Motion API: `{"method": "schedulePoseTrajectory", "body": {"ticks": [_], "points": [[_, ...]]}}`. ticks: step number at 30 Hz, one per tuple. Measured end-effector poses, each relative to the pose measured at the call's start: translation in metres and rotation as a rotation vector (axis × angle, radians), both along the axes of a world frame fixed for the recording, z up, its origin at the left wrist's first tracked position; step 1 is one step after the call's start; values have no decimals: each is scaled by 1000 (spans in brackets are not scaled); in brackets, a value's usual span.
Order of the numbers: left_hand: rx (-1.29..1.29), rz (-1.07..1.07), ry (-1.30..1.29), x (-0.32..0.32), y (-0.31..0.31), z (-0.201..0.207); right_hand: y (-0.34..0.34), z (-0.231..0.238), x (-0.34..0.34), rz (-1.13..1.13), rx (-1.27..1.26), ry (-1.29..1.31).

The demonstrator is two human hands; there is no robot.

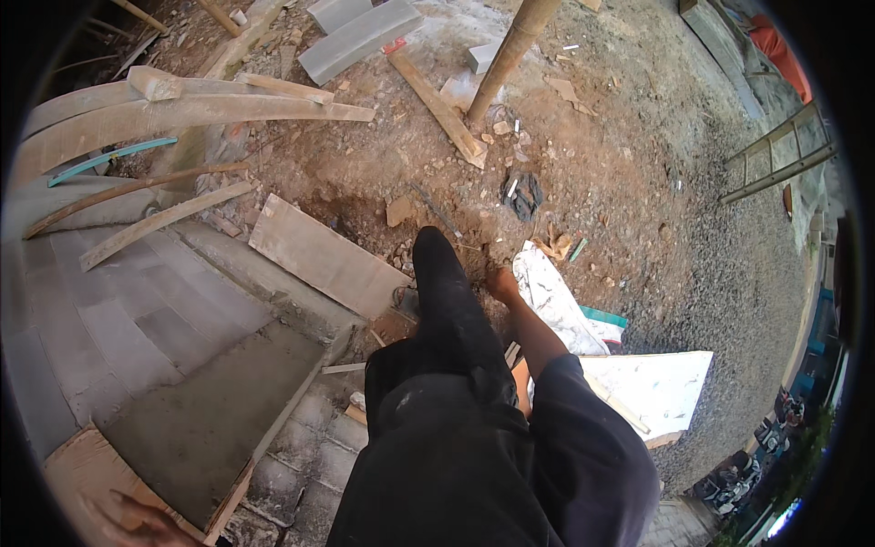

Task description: The person assembles a wooden frame structure at a construction site. They lift and position a large wooden board against a wall, then use a thin rope to tie the board to a vertical bamboo pole. The person repeatedly ties and adjusts the rope to secure the frame.

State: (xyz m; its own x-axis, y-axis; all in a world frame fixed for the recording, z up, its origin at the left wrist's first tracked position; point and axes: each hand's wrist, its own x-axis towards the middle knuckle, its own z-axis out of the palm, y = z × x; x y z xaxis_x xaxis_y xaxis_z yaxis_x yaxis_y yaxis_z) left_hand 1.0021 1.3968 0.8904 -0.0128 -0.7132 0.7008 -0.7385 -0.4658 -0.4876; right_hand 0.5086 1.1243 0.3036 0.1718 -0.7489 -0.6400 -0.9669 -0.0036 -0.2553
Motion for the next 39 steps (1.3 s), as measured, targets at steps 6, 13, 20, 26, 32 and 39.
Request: {"method": "schedulePoseTrajectory", "body": {"ticks": [6, 13, 20, 26, 32, 39], "points": [[1098, 573, 1440, -34, -43, -293, -76, -70, -78, -146, -104, 2], [1268, 554, 2052, -160, -54, -484, -245, -149, -80, -287, -214, 6], [924, 764, 2170, -139, -77, -573, -369, -248, -66, -331, -265, -49], [537, 1094, 2143, -140, -145, -588, -462, -299, -55, -304, -567, -245], [712, 996, 2169, -163, -183, -609, -532, -332, -59, -283, -503, -213], [1180, 826, 2232, -132, -173, -678, -574, -375, -85, -516, -286, -173]]}}
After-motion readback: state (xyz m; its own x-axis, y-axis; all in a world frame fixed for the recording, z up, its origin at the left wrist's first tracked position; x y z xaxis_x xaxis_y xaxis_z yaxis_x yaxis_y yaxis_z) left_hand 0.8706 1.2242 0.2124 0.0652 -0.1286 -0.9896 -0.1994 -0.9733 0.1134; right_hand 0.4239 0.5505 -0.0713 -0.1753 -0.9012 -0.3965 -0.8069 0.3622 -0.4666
